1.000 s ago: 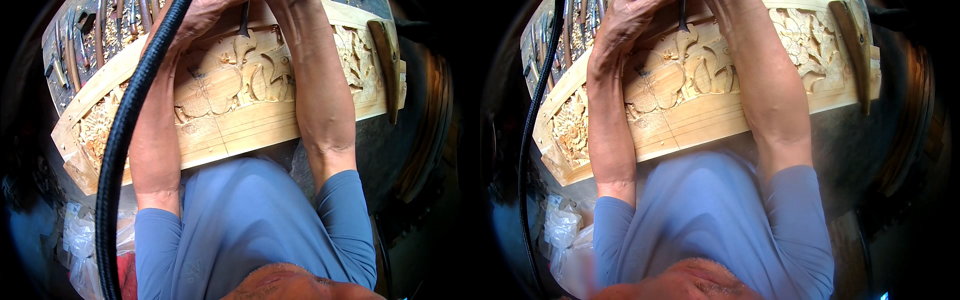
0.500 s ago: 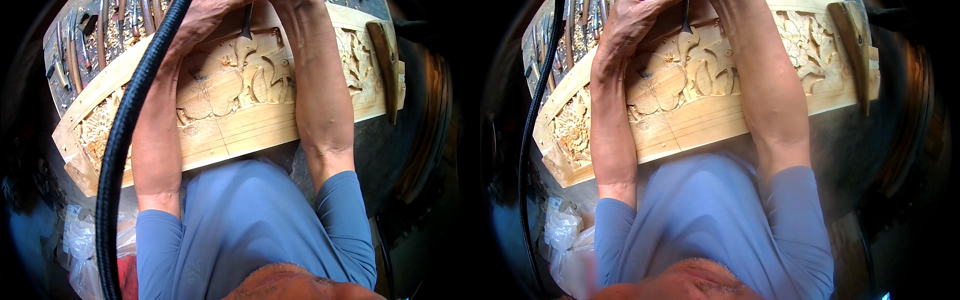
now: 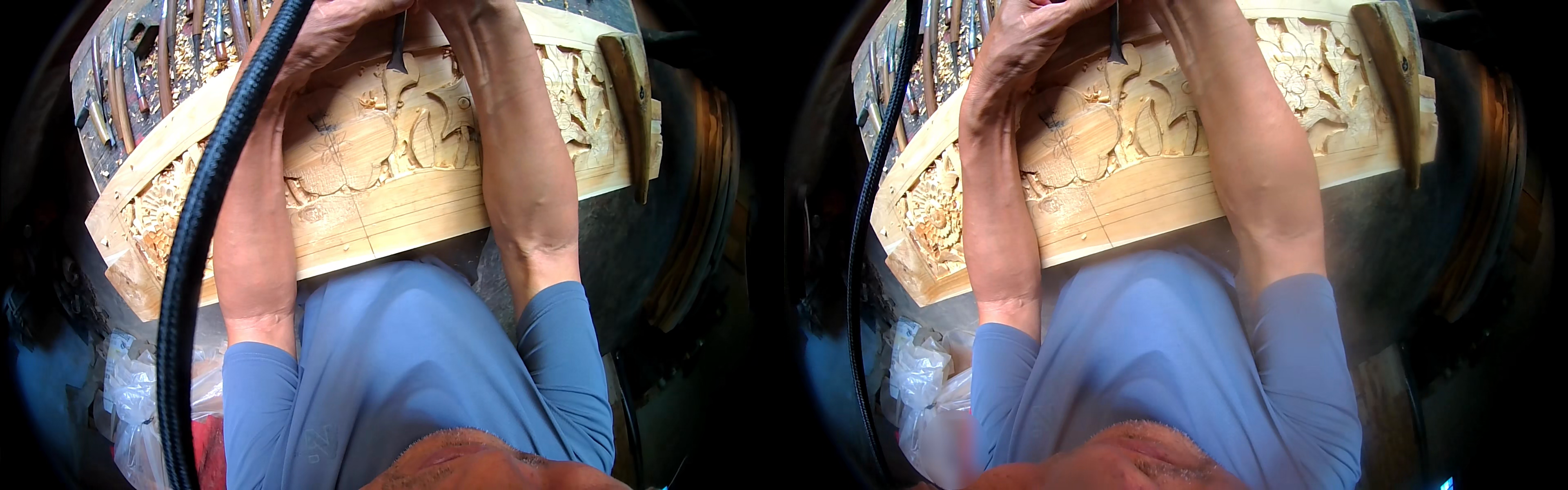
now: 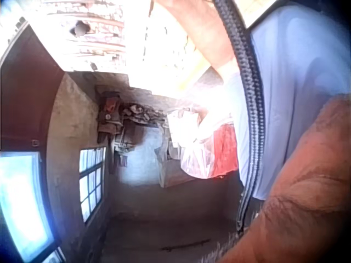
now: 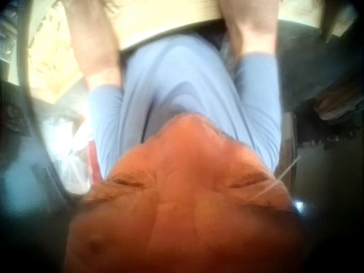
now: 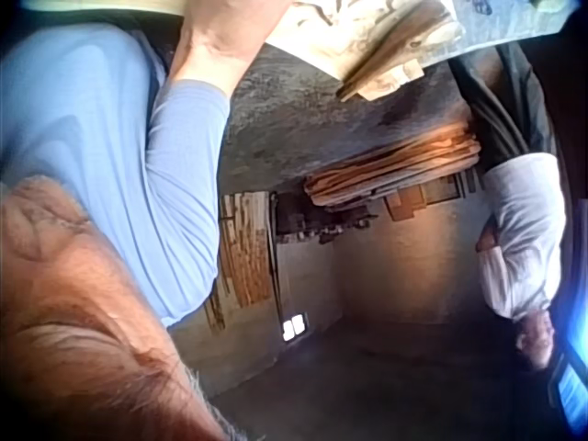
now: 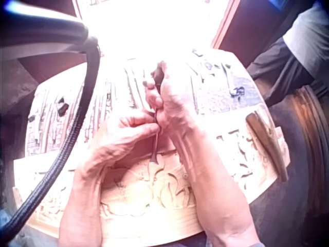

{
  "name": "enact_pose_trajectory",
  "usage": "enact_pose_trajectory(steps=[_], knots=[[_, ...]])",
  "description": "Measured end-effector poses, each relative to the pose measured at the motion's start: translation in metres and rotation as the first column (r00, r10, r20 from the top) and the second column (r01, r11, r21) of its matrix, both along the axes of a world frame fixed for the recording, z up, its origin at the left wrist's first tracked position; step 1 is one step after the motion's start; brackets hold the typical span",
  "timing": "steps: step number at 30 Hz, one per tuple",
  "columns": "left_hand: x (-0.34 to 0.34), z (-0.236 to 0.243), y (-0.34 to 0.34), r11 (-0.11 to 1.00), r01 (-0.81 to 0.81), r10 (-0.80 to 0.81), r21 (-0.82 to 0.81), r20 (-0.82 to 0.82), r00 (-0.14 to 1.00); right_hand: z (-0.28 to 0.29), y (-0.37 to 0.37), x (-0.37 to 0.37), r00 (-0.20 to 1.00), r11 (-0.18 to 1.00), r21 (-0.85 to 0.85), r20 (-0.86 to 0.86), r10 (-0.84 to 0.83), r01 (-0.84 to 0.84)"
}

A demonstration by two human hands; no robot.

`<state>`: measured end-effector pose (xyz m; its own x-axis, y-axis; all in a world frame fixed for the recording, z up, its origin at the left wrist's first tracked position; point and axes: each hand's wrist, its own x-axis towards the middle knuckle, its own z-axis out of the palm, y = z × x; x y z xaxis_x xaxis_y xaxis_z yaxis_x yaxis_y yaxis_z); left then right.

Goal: The person carves a floral design into a rectangular wooden board using a chisel and a mallet. They repeatedly strike the chisel to remove wood shavings and refine the details of the flower petals and leaves. The person occasionally pauses to brush away wood chips from the surface.

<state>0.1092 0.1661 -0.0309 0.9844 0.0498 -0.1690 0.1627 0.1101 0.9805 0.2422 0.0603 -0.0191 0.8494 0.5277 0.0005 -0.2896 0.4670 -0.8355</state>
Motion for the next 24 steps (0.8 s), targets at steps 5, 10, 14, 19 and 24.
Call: enact_pose_trajectory(steps=[5, 10, 14, 19, 24], knots=[[-0.008, -0.002, 0.013, 0.983, 0.075, -0.079, -0.166, -0.014, 0.997, -0.003, 0.007, -0.003, 0.999, 1.000, 0.002, -0.029, 0.024, -0.024], [-0.008, 0.003, 0.011, 0.985, 0.057, -0.063, -0.160, -0.033, 0.997, -0.003, 0.008, -0.001, 0.999, 1.000, -0.007, -0.046, 0.019, -0.020], [-0.006, 0.004, 0.006, 0.997, -0.032, 0.028, -0.071, -0.050, 0.998, -0.004, 0.011, 0.004, 0.998, 1.000, -0.005, -0.062, 0.024, -0.024], [-0.007, 0.001, 0.011, 0.995, 0.002, -0.004, -0.100, -0.020, 1.000, -0.008, 0.016, -0.002, 0.997, 0.999, -0.045, -0.072, 0.019, -0.023], [-0.009, -0.001, 0.021, 0.979, 0.110, -0.116, -0.169, -0.025, 0.993, -0.010, 0.015, -0.010, 0.978, 0.990, -0.068, -0.178, 0.106, -0.120]])
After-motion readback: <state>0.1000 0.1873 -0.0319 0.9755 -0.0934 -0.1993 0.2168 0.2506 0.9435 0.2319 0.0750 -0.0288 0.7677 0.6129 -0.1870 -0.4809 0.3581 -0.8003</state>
